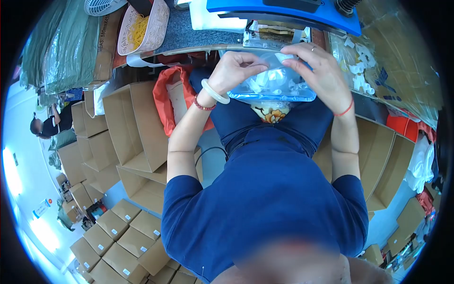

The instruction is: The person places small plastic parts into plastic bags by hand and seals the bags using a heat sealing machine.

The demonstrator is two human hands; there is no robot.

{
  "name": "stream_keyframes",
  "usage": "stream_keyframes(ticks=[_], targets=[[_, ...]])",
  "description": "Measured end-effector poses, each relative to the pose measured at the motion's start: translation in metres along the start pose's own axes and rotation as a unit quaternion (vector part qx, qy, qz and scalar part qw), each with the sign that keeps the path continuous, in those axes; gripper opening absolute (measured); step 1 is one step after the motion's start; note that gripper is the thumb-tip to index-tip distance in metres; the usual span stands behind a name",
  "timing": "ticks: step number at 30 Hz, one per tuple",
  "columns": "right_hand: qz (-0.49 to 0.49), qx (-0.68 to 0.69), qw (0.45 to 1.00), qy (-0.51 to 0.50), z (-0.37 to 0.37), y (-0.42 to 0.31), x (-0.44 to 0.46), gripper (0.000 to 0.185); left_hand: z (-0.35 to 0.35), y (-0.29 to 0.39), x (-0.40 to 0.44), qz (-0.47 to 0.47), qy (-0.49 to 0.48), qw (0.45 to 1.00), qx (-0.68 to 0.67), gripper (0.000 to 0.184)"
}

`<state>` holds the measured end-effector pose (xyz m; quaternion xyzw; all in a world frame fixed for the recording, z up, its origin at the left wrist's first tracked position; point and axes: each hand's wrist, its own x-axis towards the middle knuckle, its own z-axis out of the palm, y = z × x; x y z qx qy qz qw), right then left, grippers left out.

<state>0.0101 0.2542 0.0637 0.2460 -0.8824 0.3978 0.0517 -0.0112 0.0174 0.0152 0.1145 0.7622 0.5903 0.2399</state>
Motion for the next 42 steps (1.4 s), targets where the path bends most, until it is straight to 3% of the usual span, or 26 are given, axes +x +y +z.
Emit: stream_keyframes(ticks=[2, 5, 7, 8, 9, 10, 11, 12, 14, 18, 32, 42], targets=[[0.003, -0.014, 0.999, -0.030, -0.003, 0.008, 0.001, 0.024, 0.002, -0.018, 0.007, 0.006, -0.053, 0.999, -0.011, 0.020], [0.005, -0.012, 0.997, -0.070, 0.011, 0.038, 0.004, 0.027, 0.012, -0.035, 0.021, -0.100, -0.163, 0.953, -0.234, 0.025], [0.150, 0.049, 0.987, 0.026, 0.021, 0.055, 0.003, 0.028, 0.017, -0.052, 0.036, -0.122, -0.154, 0.930, -0.311, 0.023], [0.192, 0.018, 0.981, 0.033, 0.011, 0.059, 0.001, 0.028, 0.019, -0.059, 0.046, -0.144, -0.142, 0.899, -0.387, 0.022], [0.130, -0.129, 0.981, 0.070, 0.004, 0.082, -0.008, 0.027, 0.020, -0.064, 0.057, -0.133, -0.143, 0.882, -0.428, 0.021], [0.064, -0.273, 0.954, 0.103, -0.002, 0.092, -0.012, 0.026, 0.019, -0.062, 0.065, -0.132, -0.122, 0.886, -0.428, 0.021], [0.166, -0.283, 0.932, 0.155, -0.006, 0.095, -0.019, 0.025, 0.018, -0.058, 0.074, -0.128, -0.102, 0.889, -0.427, 0.021], [0.165, -0.286, 0.931, 0.156, -0.008, 0.116, -0.022, 0.025, 0.017, -0.061, 0.079, -0.154, -0.102, 0.883, -0.431, 0.022], [0.235, -0.464, 0.831, 0.198, -0.004, 0.178, -0.038, 0.026, 0.018, -0.061, 0.080, -0.150, -0.099, 0.893, -0.414, 0.022], [0.280, -0.452, 0.827, 0.179, 0.004, 0.199, -0.043, 0.030, 0.022, -0.050, 0.065, -0.157, -0.063, 0.906, -0.388, 0.025], [0.236, -0.430, 0.845, 0.215, 0.005, 0.201, -0.042, 0.029, 0.022, -0.061, 0.062, -0.152, -0.081, 0.901, -0.398, 0.029], [0.233, -0.427, 0.845, 0.222, 0.005, 0.200, -0.043, 0.029, 0.030, -0.072, 0.064, -0.138, -0.020, 0.927, -0.348, 0.026]])
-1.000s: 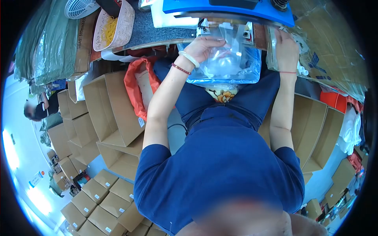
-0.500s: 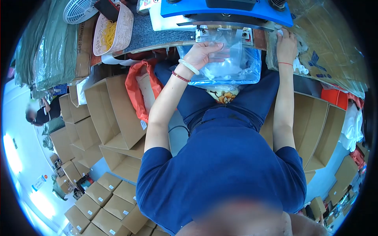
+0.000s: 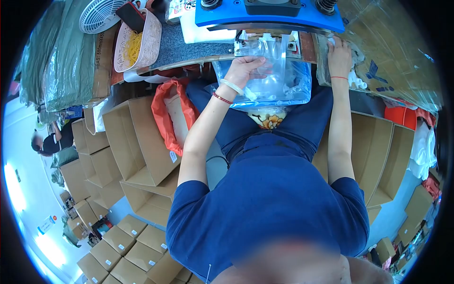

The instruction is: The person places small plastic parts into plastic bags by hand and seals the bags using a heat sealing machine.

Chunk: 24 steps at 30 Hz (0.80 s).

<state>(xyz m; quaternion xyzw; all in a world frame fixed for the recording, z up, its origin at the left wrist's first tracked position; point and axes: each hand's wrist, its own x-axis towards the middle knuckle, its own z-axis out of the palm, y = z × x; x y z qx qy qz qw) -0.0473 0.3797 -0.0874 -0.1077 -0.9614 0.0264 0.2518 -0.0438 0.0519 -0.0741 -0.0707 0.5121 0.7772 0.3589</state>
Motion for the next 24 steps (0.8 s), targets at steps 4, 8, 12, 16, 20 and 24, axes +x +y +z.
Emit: stream_keyframes(ticks=[4, 8, 12, 16, 20, 24], targets=[[-0.004, -0.007, 1.000, 0.001, 0.0003, 0.0002, -0.0002, 0.028, 0.0010, -0.0016, -0.0013, 0.009, 0.006, 1.000, 0.009, 0.026], [-0.003, 0.001, 1.000, 0.004, 0.0006, 0.0005, -0.0004, 0.029, -0.0011, -0.0031, 0.0007, 0.009, 0.003, 1.000, 0.017, 0.028], [0.002, 0.002, 1.000, -0.008, -0.0006, -0.0002, -0.0003, 0.029, -0.0034, -0.0054, 0.0027, 0.013, 0.000, 1.000, 0.024, 0.028], [-0.002, -0.003, 1.000, -0.001, 0.0032, 0.0023, -0.0003, 0.029, -0.0035, -0.0071, 0.0036, 0.008, 0.000, 1.000, 0.028, 0.028], [-0.007, -0.007, 1.000, -0.001, 0.0053, 0.0044, -0.0001, 0.029, -0.0026, -0.0067, 0.0031, 0.007, 0.002, 1.000, 0.030, 0.029], [0.000, -0.001, 1.000, 0.000, 0.0029, 0.0022, -0.0004, 0.029, -0.0021, -0.0061, 0.0035, 0.003, 0.000, 1.000, 0.020, 0.028]])
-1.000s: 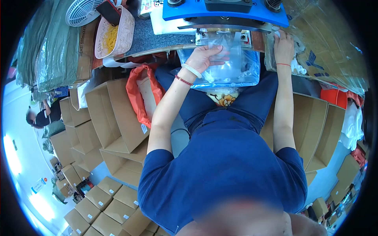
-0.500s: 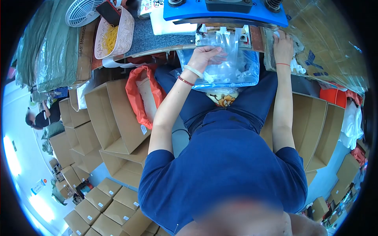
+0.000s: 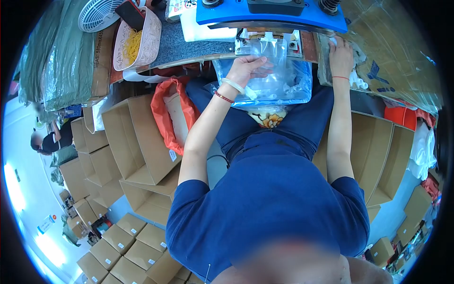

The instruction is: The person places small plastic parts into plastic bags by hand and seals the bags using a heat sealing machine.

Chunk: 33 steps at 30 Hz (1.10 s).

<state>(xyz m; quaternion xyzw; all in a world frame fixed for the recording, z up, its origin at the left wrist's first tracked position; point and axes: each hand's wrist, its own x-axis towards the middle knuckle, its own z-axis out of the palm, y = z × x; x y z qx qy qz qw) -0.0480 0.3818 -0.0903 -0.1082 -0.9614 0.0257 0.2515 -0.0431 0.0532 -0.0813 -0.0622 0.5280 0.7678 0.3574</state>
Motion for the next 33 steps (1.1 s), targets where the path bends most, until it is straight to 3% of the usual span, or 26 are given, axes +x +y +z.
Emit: stream_keyframes(ticks=[4, 6, 7, 9, 13, 17, 19, 20, 21, 22, 23, 24, 25, 26, 27, 28, 29, 30, 32, 33], targets=[[0.009, 0.008, 1.000, -0.009, -0.003, 0.003, -0.001, 0.028, -0.004, -0.005, -0.004, -0.001, -0.001, 1.000, -0.007, 0.025], [0.006, 0.026, 1.000, -0.008, 0.000, 0.006, 0.001, 0.028, -0.033, -0.020, -0.014, -0.034, -0.030, 0.997, 0.065, 0.023], [-0.001, 0.039, 0.999, -0.004, 0.004, 0.012, 0.000, 0.028, -0.052, -0.022, -0.026, -0.056, -0.043, 0.979, 0.191, 0.022], [-0.023, 0.051, 0.998, 0.017, 0.013, 0.018, -0.001, 0.030, -0.087, -0.008, -0.065, -0.142, -0.017, 0.976, 0.163, 0.023], [-0.015, 0.026, 1.000, -0.009, 0.008, 0.010, 0.003, 0.033, -0.206, -0.015, -0.100, -0.049, 0.254, 0.966, 0.018, 0.031], [0.001, 0.004, 1.000, -0.016, -0.001, -0.001, 0.006, 0.027, -0.310, -0.037, -0.058, 0.009, 0.287, 0.951, -0.114, 0.035], [-0.017, 0.019, 1.000, -0.010, -0.001, 0.000, 0.005, 0.028, -0.347, -0.032, -0.026, 0.105, 0.215, 0.927, -0.288, 0.034], [-0.017, 0.018, 1.000, -0.007, 0.000, -0.001, 0.002, 0.028, -0.340, -0.030, -0.013, 0.156, 0.419, 0.885, -0.132, 0.029], [-0.023, 0.016, 1.000, -0.012, 0.001, -0.001, 0.001, 0.028, -0.375, -0.042, -0.003, 0.170, 0.441, 0.864, 0.175, 0.031], [-0.029, 0.012, 0.999, -0.013, -0.003, -0.001, 0.003, 0.029, -0.385, -0.038, 0.006, 0.175, 0.422, 0.760, 0.462, 0.033], [-0.017, 0.013, 0.999, -0.028, -0.006, -0.003, 0.003, 0.028, -0.386, -0.049, 0.010, 0.179, 0.367, 0.818, 0.404, 0.041], [-0.021, 0.007, 1.000, -0.017, -0.006, -0.002, 0.002, 0.028, -0.376, -0.055, 0.018, 0.242, 0.379, 0.776, 0.441, 0.041], [-0.023, 0.004, 1.000, -0.006, -0.003, -0.001, 0.001, 0.028, -0.349, -0.048, 0.005, 0.121, 0.389, 0.752, 0.518, 0.039], [-0.011, -0.003, 1.000, -0.017, -0.001, -0.001, 0.000, 0.029, -0.325, -0.038, -0.011, 0.109, 0.281, 0.691, 0.657, 0.036], [0.001, -0.009, 1.000, -0.029, 0.001, -0.001, -0.001, 0.029, -0.329, -0.044, -0.015, 0.121, 0.092, 0.631, 0.760, 0.037], [0.007, -0.011, 1.000, -0.015, 0.001, -0.001, -0.002, 0.029, -0.271, -0.017, -0.045, 0.080, 0.047, 0.756, 0.648, 0.038], [0.002, -0.011, 1.000, -0.021, 0.000, -0.001, -0.002, 0.029, -0.235, 0.005, -0.065, -0.022, -0.016, 0.829, 0.558, 0.045], [-0.007, -0.011, 1.000, -0.028, -0.001, -0.003, -0.002, 0.030, -0.202, 0.030, -0.080, -0.040, -0.063, 0.863, 0.501, 0.047], [-0.004, 0.016, 1.000, -0.017, -0.005, -0.008, 0.000, 0.030, -0.157, 0.087, -0.087, 0.075, -0.120, 0.918, 0.370, 0.043], [0.007, 0.025, 1.000, -0.014, -0.006, -0.010, 0.002, 0.029, -0.139, 0.120, -0.085, 0.156, -0.095, 0.907, 0.379, 0.036]])
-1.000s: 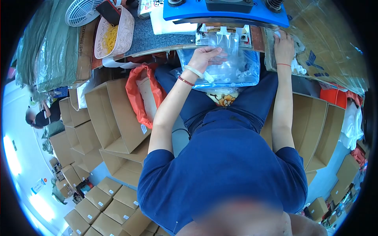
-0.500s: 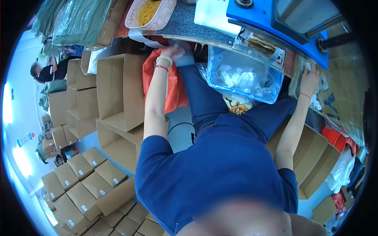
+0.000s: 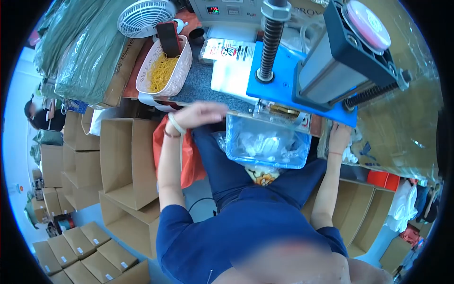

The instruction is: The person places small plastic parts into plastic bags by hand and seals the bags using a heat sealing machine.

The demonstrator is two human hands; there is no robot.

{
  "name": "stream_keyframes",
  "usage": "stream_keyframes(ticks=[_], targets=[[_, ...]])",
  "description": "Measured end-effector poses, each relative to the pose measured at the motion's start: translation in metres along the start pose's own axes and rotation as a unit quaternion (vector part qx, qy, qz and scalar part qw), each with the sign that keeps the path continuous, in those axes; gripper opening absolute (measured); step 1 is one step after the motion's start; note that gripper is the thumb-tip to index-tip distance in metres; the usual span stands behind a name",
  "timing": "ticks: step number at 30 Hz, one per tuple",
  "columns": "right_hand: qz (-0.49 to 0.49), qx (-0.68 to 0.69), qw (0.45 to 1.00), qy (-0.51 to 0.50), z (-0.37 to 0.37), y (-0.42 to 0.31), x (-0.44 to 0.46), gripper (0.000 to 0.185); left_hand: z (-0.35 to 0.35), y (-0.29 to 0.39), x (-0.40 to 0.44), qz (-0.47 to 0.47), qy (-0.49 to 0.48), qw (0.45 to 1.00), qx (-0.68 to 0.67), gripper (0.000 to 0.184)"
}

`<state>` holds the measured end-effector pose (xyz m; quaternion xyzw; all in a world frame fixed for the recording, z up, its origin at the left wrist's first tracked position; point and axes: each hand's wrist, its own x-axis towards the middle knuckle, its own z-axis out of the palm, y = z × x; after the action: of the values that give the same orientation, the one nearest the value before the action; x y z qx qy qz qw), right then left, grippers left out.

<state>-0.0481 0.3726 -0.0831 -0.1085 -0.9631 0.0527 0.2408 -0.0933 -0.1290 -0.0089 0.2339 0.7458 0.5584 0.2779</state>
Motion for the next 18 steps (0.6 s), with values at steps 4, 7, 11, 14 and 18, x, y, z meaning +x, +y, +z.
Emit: stream_keyframes(ticks=[4, 7, 11, 14, 18], targets=[[-0.018, 0.009, 1.000, -0.005, 0.007, 0.008, -0.001, 0.033, -0.062, 0.066, 0.113, 0.146, 0.270, 0.949, 0.070, 0.026], [0.035, 0.095, 0.994, -0.043, 0.003, 0.005, 0.001, 0.039, -0.082, 0.095, 0.208, 0.251, 0.189, 0.931, 0.189, 0.027], [0.060, 0.192, 0.978, -0.046, -0.025, -0.025, 0.013, 0.039, -0.078, 0.084, 0.342, 0.204, 0.060, 0.932, 0.294, 0.035], [0.055, 0.177, 0.983, 0.003, -0.016, -0.020, 0.009, 0.040, -0.063, 0.025, 0.420, 0.301, 0.032, 0.903, 0.306, 0.027], [-0.017, 0.099, 0.995, -0.005, -0.006, -0.004, 0.002, 0.043, -0.059, -0.027, 0.490, 0.191, -0.090, 0.870, 0.445, 0.031]])
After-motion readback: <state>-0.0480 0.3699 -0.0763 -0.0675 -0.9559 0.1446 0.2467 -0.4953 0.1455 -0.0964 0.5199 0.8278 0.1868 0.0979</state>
